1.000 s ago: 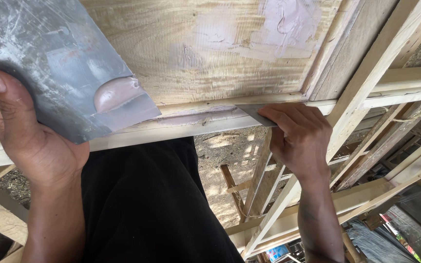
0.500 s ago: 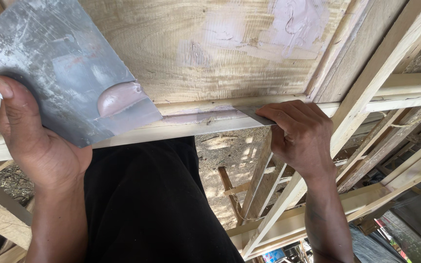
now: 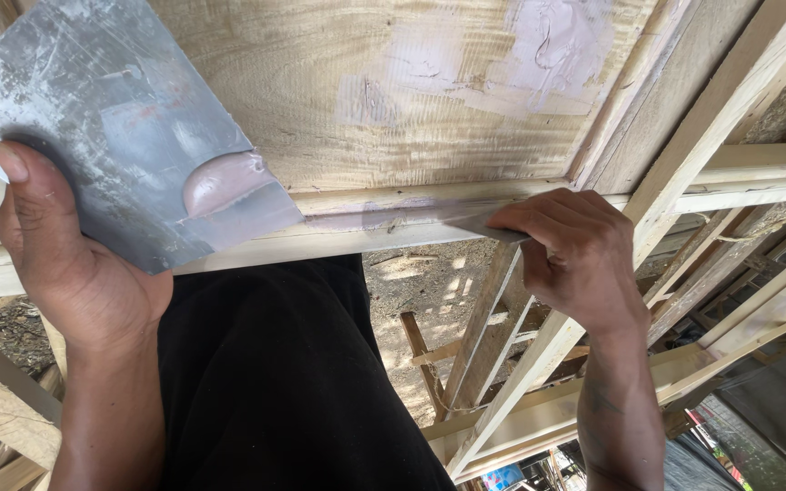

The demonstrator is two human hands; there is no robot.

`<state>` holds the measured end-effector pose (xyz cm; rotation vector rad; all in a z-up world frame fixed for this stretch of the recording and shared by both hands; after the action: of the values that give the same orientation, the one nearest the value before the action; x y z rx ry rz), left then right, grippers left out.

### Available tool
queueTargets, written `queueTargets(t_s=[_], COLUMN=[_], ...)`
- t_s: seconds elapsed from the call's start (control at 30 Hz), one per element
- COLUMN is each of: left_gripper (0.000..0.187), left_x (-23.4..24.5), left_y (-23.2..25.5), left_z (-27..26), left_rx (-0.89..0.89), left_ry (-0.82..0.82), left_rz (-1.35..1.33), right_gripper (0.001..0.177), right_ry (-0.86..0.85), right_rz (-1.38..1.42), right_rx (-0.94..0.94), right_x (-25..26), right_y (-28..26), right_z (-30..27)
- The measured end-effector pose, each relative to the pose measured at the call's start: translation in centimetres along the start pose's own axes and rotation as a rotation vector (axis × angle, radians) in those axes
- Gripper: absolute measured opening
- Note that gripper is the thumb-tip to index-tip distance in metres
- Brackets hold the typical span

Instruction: The person scoops pink wood filler from a container using a putty knife and applies it to a wooden door frame. They spread the filler into the grooves and joints of the frame, smoothing the surface with the knife.

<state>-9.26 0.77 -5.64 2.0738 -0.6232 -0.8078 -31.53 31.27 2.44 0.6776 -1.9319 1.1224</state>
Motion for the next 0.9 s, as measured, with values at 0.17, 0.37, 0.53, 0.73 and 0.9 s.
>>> queueTargets(t_s=[0.17, 0.37, 0.53, 0.73, 0.9], left_gripper=[0.056, 0.055, 0.052, 0.048, 0.048], left_x=[-0.1, -0.6, -0.6, -1.0, -2.1], left_y=[0.5, 0.8, 0.7, 0.3, 0.6], left_z=[0.1, 0.4, 0.5, 1.0, 1.5], left_rx=[-0.011, -0.033, -0.032, -0.034, -0.032], left_ry=[0.004, -0.019, -0.024, -0.036, -0.043], left_rz=[0.028, 0.029, 0.026, 0.032, 0.06], right_gripper=[0.029, 0.027, 0.036, 0.042, 0.038], right_ry=[0.058, 0.062, 0.084, 0.124, 0.227], right_rz=[-0.028, -0.081, -0.118, -0.173, -0.138], right_rx=[-0.013, -0.085, -0.08, -0.133, -0.132], right_x=[2.4, 2.8, 1.8, 1.3, 1.1], right_y=[0.9, 1.9, 2.2, 2.0, 3.0], right_z=[-0.9, -0.4, -1.3, -3.0, -5.1])
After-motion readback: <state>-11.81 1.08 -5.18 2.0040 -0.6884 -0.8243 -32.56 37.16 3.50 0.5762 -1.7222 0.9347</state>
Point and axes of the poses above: each hand's wrist, its own z-axis towards the middle knuckle, its own x-axis out of the back of the hand, y = z × x, the point moved 8 cm from there along z, towards the middle knuckle, and after that the axes turned 7 degrees about x, right-handed, at the moved point
